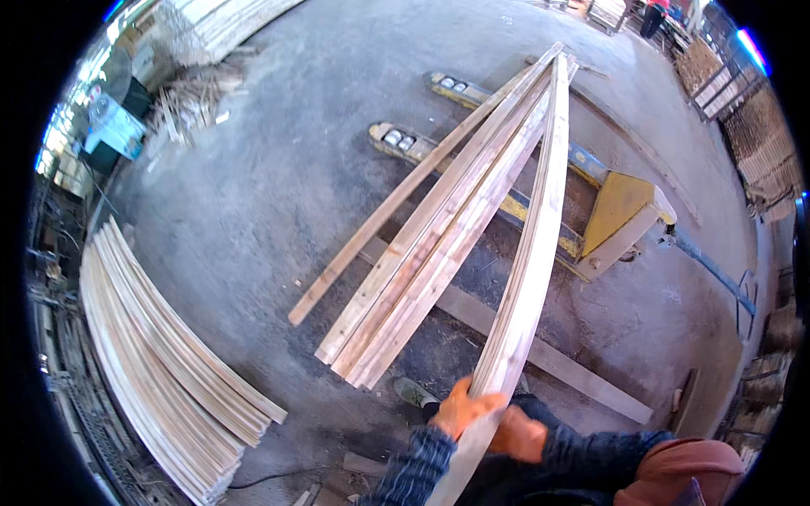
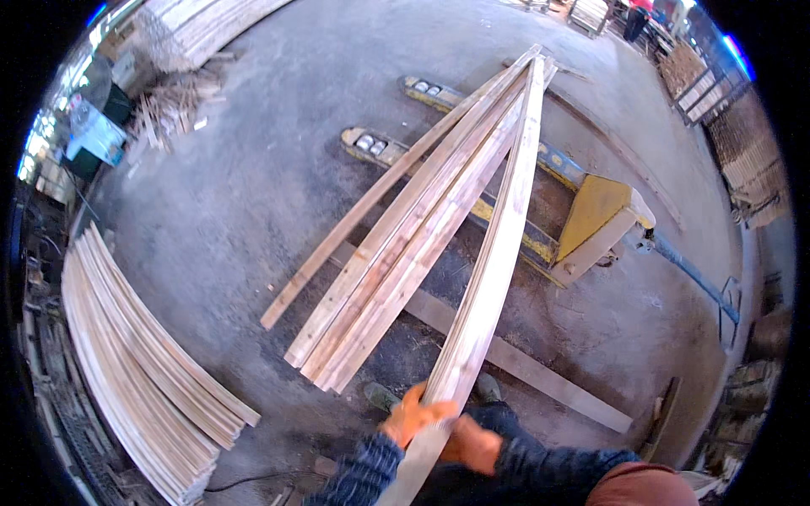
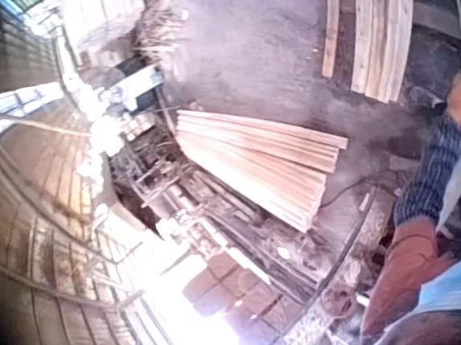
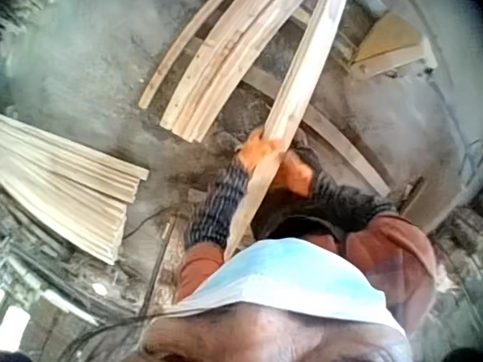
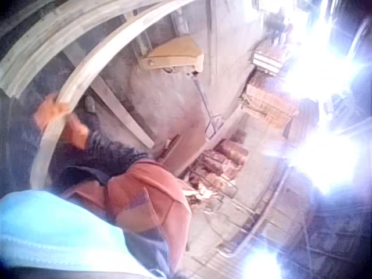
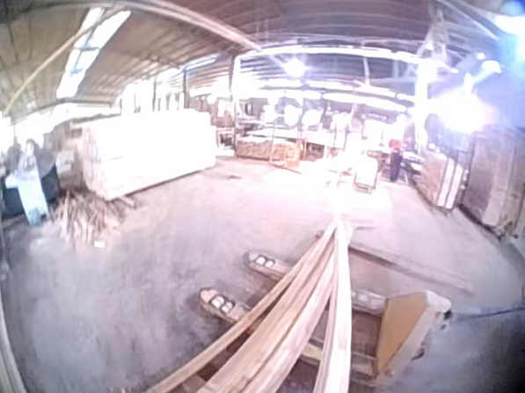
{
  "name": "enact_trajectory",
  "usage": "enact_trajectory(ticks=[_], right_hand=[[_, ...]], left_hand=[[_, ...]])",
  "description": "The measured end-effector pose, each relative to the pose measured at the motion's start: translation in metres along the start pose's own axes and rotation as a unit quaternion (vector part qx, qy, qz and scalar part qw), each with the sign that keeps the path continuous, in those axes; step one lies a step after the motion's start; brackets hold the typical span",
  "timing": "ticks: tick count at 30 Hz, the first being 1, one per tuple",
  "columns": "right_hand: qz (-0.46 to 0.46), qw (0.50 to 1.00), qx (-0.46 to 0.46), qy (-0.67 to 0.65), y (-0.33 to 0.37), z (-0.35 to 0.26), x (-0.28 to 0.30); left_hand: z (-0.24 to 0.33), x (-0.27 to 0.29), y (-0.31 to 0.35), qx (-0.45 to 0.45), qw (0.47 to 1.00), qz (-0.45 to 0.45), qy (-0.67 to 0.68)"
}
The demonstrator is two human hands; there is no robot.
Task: The person operates a control panel, then picks up long wood planks and feeds them into a processing machine.
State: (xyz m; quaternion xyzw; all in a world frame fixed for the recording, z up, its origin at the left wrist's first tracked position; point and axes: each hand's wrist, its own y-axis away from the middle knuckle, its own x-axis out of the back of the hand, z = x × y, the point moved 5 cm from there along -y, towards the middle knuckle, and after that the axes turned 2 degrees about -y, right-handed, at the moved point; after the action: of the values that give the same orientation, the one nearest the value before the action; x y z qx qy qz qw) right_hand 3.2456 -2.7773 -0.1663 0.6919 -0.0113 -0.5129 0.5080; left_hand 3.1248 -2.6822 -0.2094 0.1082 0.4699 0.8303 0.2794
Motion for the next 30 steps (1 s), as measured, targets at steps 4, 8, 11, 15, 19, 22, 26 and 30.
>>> enact_trajectory(ticks=[4, 8, 11, 15, 19, 22, 26, 30], right_hand=[[-0.085, 0.981, 0.153, 0.082, 0.056, -0.16, 0.028], [0.032, 0.959, 0.254, 0.123, 0.052, -0.304, 0.075], [0.135, 0.968, 0.176, 0.121, 0.04, -0.356, 0.066], [0.099, 0.952, 0.263, 0.117, 0.008, -0.387, 0.112], [-0.033, 0.97, 0.236, 0.043, 0.002, -0.311, 0.122], [0.043, 0.972, 0.208, 0.102, 0.016, -0.272, 0.128], [-0.025, 0.922, 0.258, 0.289, 0.041, -0.266, 0.129], [-0.288, 0.891, 0.192, 0.295, 0.03, -0.356, 0.137]], left_hand=[[-0.055, -0.069, 0.099, 0.04, 0.999, -0.006, -0.021], [-0.079, -0.132, 0.226, 0.019, 0.994, 0.067, -0.084], [-0.109, -0.18, 0.319, 0.0, 0.973, 0.157, -0.171], [-0.135, -0.22, 0.406, 0.046, 0.963, 0.217, -0.154], [-0.124, -0.243, 0.464, 0.145, 0.875, 0.334, -0.318], [-0.145, -0.262, 0.489, 0.091, 0.849, 0.429, -0.294], [-0.168, -0.285, 0.517, 0.056, 0.823, 0.477, -0.304], [-0.164, -0.269, 0.52, -0.021, 0.798, 0.516, -0.31]])
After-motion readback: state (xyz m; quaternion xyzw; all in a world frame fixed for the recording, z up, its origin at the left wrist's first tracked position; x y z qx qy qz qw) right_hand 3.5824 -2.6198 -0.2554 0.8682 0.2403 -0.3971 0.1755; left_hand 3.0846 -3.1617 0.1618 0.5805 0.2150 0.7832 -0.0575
